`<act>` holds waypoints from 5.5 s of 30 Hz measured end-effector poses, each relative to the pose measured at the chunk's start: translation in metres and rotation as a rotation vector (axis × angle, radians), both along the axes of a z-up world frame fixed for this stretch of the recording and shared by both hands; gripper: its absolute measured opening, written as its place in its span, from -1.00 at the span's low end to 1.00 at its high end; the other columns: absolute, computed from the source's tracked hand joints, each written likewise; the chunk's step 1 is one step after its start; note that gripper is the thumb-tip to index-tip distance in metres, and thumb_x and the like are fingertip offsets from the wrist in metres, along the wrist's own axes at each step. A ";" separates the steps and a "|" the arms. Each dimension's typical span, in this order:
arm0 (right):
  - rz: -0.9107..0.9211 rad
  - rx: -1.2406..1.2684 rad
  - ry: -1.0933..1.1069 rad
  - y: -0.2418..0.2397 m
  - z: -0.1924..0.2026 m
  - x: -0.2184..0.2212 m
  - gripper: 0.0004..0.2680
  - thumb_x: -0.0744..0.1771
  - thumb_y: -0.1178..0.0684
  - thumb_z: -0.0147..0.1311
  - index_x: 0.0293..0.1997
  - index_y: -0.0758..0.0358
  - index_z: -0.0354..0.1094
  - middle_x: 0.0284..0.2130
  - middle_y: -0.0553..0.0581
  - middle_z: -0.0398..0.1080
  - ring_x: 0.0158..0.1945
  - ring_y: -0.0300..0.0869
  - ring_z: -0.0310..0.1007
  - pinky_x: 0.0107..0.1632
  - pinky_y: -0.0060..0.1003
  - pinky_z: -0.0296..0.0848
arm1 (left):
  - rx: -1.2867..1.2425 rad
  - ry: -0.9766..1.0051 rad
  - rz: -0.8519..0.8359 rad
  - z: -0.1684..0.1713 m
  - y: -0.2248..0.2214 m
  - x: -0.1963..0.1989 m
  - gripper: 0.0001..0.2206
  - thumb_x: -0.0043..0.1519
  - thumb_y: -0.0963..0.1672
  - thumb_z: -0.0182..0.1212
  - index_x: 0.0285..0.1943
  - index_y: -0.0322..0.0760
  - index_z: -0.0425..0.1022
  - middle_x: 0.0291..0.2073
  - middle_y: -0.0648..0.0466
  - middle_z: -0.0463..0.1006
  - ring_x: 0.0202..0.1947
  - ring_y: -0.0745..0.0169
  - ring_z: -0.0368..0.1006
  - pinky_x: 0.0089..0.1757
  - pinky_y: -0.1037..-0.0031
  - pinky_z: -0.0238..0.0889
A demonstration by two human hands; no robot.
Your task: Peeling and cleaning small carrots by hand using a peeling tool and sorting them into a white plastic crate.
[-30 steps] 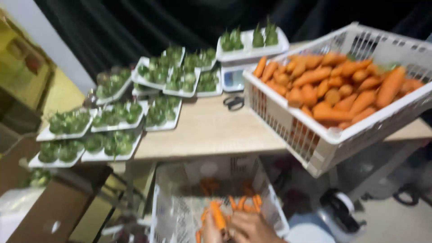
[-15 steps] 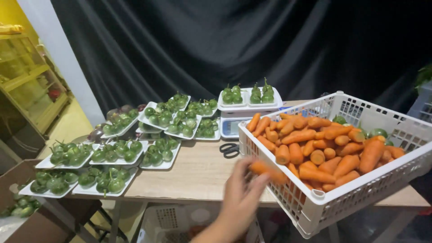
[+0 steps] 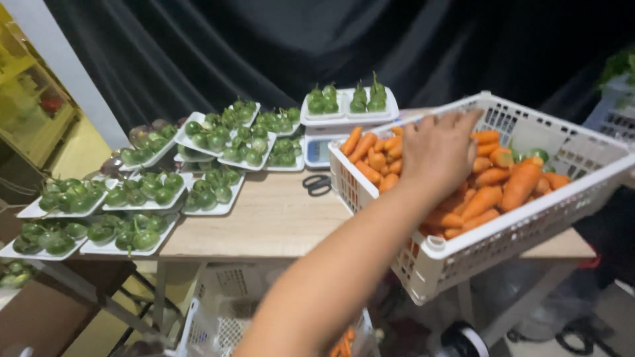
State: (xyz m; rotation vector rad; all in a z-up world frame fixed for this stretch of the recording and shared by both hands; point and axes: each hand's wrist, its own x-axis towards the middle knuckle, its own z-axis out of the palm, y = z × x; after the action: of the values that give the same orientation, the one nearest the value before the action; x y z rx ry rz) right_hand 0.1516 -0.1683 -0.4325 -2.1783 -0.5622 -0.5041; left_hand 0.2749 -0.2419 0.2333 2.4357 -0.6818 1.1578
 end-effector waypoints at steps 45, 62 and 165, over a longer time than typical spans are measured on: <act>-0.230 1.869 1.323 -0.127 0.152 -0.099 -0.79 0.30 0.01 -0.04 -0.01 -0.02 0.41 0.00 0.04 0.52 0.13 -0.05 0.46 0.32 0.10 0.22 | 0.289 1.678 0.480 -0.535 0.250 -0.119 -0.53 0.43 -0.04 -0.36 0.56 0.39 -0.04 0.40 -0.05 0.20 0.31 -0.12 0.17 0.14 0.14 0.16; -0.621 1.038 0.920 -0.190 0.026 -0.085 -0.87 0.38 0.06 0.08 -0.09 0.26 0.48 -0.06 0.33 0.50 0.05 -0.01 0.53 0.19 -0.22 0.48 | 0.095 1.259 0.788 -0.632 0.254 -0.108 -0.65 0.26 -0.18 -0.08 0.25 -0.05 0.26 -0.09 0.04 0.62 -0.04 -0.10 0.43 -0.22 0.14 0.31; 0.234 -0.012 -0.207 -0.004 0.424 -0.122 -0.90 0.38 0.20 -0.03 -0.09 0.31 0.42 -0.32 0.18 0.44 -0.31 -0.06 0.46 -0.20 -0.25 0.42 | -1.681 1.262 -0.281 -0.240 0.203 -0.301 -0.50 0.40 0.01 -0.29 0.51 -0.08 0.28 -0.72 0.24 0.02 -0.74 0.53 -0.15 -0.62 0.64 -0.32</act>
State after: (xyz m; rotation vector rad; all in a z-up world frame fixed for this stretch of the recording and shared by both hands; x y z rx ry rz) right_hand 0.0294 -0.1727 -0.0086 -2.0493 -0.9223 -0.6026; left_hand -0.0264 -0.0386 -0.0063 1.0131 0.3338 -0.2127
